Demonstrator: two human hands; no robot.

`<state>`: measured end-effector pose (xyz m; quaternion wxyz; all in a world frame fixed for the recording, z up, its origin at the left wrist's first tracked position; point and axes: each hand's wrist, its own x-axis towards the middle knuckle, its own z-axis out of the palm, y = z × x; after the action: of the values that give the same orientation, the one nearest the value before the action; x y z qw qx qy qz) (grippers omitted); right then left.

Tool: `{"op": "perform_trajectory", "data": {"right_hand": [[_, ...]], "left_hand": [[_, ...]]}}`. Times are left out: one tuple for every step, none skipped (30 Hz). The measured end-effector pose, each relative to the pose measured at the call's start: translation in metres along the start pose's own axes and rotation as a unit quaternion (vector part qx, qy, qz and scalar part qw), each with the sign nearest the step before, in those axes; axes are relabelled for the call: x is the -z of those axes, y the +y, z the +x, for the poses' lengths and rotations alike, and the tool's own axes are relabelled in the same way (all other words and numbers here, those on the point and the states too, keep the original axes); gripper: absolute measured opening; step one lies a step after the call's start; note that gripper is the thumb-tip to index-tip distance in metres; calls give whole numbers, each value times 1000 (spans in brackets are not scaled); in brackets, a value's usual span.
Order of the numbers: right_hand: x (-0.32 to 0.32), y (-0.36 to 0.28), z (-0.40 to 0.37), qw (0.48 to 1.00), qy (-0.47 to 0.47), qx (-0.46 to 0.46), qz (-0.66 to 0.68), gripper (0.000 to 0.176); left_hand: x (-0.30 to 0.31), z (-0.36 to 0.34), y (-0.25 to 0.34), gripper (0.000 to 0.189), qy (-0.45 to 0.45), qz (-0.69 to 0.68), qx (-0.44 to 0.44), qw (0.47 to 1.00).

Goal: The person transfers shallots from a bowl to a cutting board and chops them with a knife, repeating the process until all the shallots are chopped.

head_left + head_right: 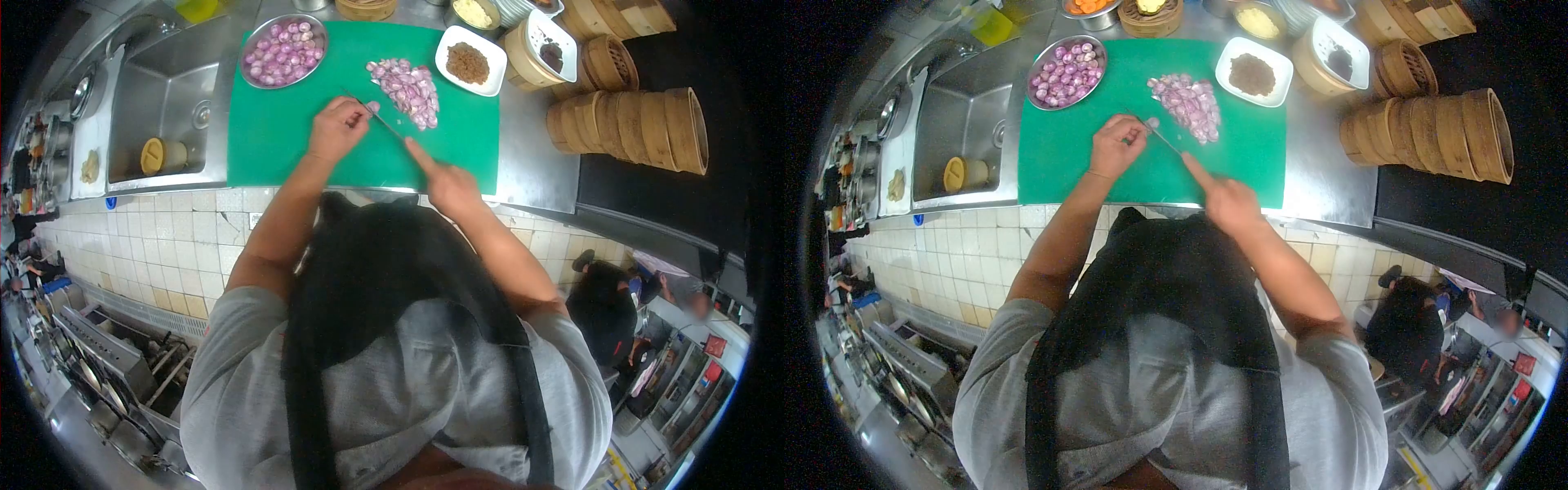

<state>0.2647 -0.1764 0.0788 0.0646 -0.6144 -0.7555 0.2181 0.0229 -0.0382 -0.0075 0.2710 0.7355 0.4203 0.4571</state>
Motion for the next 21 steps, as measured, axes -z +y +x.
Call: {"op": "perform_trajectory", "data": {"right_hand": [[-1, 0, 3, 1000, 6, 7, 4, 85], [0, 1, 1, 1000, 2, 6, 8, 85], [11, -5, -2, 1000, -2, 5, 11, 85], [19, -8, -5, 1000, -7, 2, 13, 85], [22, -9, -7, 1000, -4, 5, 14, 85], [24, -10, -10, 1000, -1, 8, 16, 85], [24, -11, -11, 1000, 3, 10, 18, 86], [22, -12, -9, 1000, -18, -6, 7, 86], [19, -13, -6, 999, -40, -23, -4, 87], [15, -12, -3, 997, -60, -39, -16, 87], [8, -8, -1, 998, -45, -30, -5, 86], [2, -7, 1, 999, -31, -22, 7, 86], [-2, -5, 2, 1000, -16, -14, 19, 85], [-3, -3, 2, 999, -23, -20, 19, 83], [2, -5, 2, 999, -31, -26, 19, 82], [8, -7, 2, 999, -40, -32, 19, 80], [12, -8, 1, 999, -35, -27, 23, 78], [17, -8, -2, 999, -32, -23, 27, 77], [20, -8, -5, 999, -28, -19, 31, 75], [23, -10, -6, 999, -26, -17, 31, 74], [26, -12, -8, 999, -24, -15, 30, 73]], "left_hand": [[1, 0, -2, 11, 2, 2, 1, 1000], [0, -1, -2, 11, 3, 2, 4, 1000], [-2, -1, -3, 11, 4, 0, 7, 1000], [-2, -1, -2, 11, 4, -1, 6, 1000], [-2, -1, -1, 10, 5, -1, 4, 1000], [-1, -1, -1, 10, 5, -1, 3, 1000], [0, -2, -2, 10, 4, 1, 4, 1000], [0, -2, -2, 10, 2, 2, 5, 1000], [-1, -1, -3, 10, 1, 3, 5, 1000], [-2, -1, -3, 10, 2, 3, 0, 1000], [-2, 0, -4, 10, 3, 3, -4, 1000], [-1, 0, -4, 10, 4, 3, -8, 1000], [-1, 0, -3, 10, 4, 3, -6, 1000], [0, 0, -2, 11, 4, 2, -5, 1000], [0, 0, -2, 11, 3, 0, -4, 1000], [-1, -1, -3, 11, 6, -2, -3, 1000], [-2, -2, -4, 11, 9, -4, -2, 1000], [-2, -2, -5, 12, 12, -7, 0, 1000], [-3, -3, -5, 12, 12, -11, 1, 1000], [-3, -3, -6, 12, 12, -15, 3, 1000], [-4, -3, -7, 12, 13, -20, 4, 1000]]}}
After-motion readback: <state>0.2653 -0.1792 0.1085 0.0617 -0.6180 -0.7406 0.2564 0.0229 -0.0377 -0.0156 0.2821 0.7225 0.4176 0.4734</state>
